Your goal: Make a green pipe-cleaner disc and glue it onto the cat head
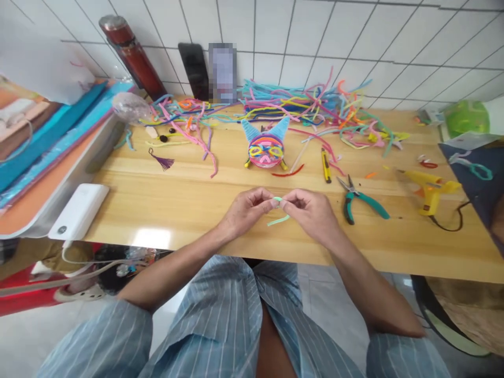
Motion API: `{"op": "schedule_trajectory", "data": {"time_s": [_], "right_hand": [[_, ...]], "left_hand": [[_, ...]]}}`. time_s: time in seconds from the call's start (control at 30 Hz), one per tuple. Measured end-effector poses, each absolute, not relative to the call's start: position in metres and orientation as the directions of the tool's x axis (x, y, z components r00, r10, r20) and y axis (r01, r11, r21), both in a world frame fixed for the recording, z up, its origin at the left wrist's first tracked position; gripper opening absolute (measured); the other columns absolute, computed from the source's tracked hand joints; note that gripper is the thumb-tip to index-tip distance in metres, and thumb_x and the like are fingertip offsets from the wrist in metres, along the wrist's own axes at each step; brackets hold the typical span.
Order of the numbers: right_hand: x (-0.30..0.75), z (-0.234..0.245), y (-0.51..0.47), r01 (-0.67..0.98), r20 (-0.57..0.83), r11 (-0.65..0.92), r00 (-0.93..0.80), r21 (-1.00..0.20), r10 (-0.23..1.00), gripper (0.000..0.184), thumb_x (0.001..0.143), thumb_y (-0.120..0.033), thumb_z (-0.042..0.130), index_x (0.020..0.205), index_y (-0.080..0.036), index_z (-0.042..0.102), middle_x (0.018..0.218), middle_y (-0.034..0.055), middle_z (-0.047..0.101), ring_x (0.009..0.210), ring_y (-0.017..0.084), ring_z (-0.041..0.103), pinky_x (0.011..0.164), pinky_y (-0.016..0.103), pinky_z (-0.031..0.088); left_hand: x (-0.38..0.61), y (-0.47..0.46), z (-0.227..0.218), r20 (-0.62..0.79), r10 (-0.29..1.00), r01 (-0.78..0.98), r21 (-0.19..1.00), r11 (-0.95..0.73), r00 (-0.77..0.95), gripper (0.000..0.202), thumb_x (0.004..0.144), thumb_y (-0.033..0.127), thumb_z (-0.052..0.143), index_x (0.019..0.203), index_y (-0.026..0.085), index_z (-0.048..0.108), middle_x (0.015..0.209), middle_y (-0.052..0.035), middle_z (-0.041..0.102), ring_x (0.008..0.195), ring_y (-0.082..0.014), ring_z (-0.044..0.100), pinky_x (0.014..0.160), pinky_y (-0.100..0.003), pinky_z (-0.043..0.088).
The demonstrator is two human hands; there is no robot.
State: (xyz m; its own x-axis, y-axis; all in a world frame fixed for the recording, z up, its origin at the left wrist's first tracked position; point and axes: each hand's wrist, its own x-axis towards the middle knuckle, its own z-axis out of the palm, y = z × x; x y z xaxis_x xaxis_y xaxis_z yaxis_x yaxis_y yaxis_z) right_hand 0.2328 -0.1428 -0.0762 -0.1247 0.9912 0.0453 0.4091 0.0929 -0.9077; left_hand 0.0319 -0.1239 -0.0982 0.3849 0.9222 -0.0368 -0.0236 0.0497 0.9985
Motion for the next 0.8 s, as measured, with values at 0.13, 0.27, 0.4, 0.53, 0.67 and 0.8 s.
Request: {"op": "schedule_trajectory", "data": {"time_s": [0.13, 0.27, 0.4, 0.53, 0.67, 0.8], "right_hand": [[0.249, -0.077, -0.144, 0.392, 0.07, 0.119, -0.136, -0.912, 0.988, 0.016, 0.088, -0.031, 0.07, 0.076, -0.021, 0.074, 0.066, -0.001, 0.071, 0.059, 0.013, 0.055, 0.059, 0.028, 0.04], [0.255, -0.082, -0.142, 0.346, 0.044, 0.09, -0.137, -0.934, 0.99, 0.021, 0.09, -0.039, 0.073, 0.078, -0.021, 0.073, 0.067, -0.0017, 0.069, 0.06, 0.013, 0.054, 0.059, 0.028, 0.04], [0.252, -0.091, -0.139, 0.29, 0.013, 0.056, -0.148, -0.955, 0.989, 0.029, 0.09, -0.049, 0.074, 0.086, -0.02, 0.076, 0.071, -0.0012, 0.07, 0.062, 0.013, 0.055, 0.06, 0.028, 0.043], [0.265, -0.097, -0.146, 0.319, 0.005, 0.031, -0.082, -0.947, 0.997, 0.031, 0.088, -0.052, 0.077, 0.095, -0.022, 0.078, 0.084, 0.0031, 0.078, 0.073, 0.018, 0.067, 0.069, 0.032, 0.054], [0.321, -0.105, -0.163, 0.725, 0.258, 0.065, 0.159, -0.686, 0.953, 0.036, 0.09, -0.052, 0.075, 0.113, -0.024, 0.076, 0.11, 0.0113, 0.079, 0.1, 0.03, 0.073, 0.095, 0.049, 0.059], [0.384, -0.129, -0.179, 0.937, 0.346, -0.147, 0.259, -0.316, 0.902, 0.079, 0.085, -0.068, 0.074, 0.137, -0.009, 0.066, 0.141, 0.0327, 0.066, 0.138, 0.05, 0.059, 0.119, 0.067, 0.041]], "left_hand": [[0.044, -0.119, -0.097, -0.034, 0.913, 0.062, 0.998, 0.01, 0.407, 0.046, 0.086, 0.062, 0.084, 0.082, 0.018, 0.07, 0.075, 0.0012, 0.064, 0.07, -0.0125, 0.053, 0.069, -0.026, 0.044], [0.05, -0.114, -0.1, -0.035, 0.916, 0.024, 0.999, 0.028, 0.399, 0.046, 0.082, 0.06, 0.089, 0.081, 0.017, 0.073, 0.073, 0.0015, 0.063, 0.069, -0.0121, 0.052, 0.067, -0.026, 0.042], [0.05, -0.107, -0.102, -0.06, 0.915, -0.046, 0.995, 0.085, 0.399, 0.044, 0.077, 0.055, 0.093, 0.083, 0.015, 0.075, 0.075, 0.0006, 0.067, 0.072, -0.0122, 0.056, 0.072, -0.026, 0.044], [0.026, -0.088, -0.101, -0.061, 0.917, -0.008, 0.998, 0.069, 0.395, 0.039, 0.079, 0.052, 0.09, 0.083, 0.016, 0.076, 0.075, -0.0008, 0.071, 0.071, -0.0127, 0.058, 0.072, -0.027, 0.046], [-0.042, -0.048, -0.085, -0.033, 0.93, 0.084, 0.996, 0.003, 0.366, 0.035, 0.078, 0.05, 0.092, 0.081, 0.018, 0.078, 0.072, -0.0002, 0.073, 0.067, -0.0122, 0.058, 0.069, -0.027, 0.045], [-0.1, -0.011, -0.066, -0.02, 0.934, 0.082, 0.997, -0.01, 0.357, 0.037, 0.076, 0.053, 0.097, 0.074, 0.022, 0.076, 0.068, 0.003, 0.073, 0.065, -0.0118, 0.059, 0.066, -0.027, 0.044]]}}
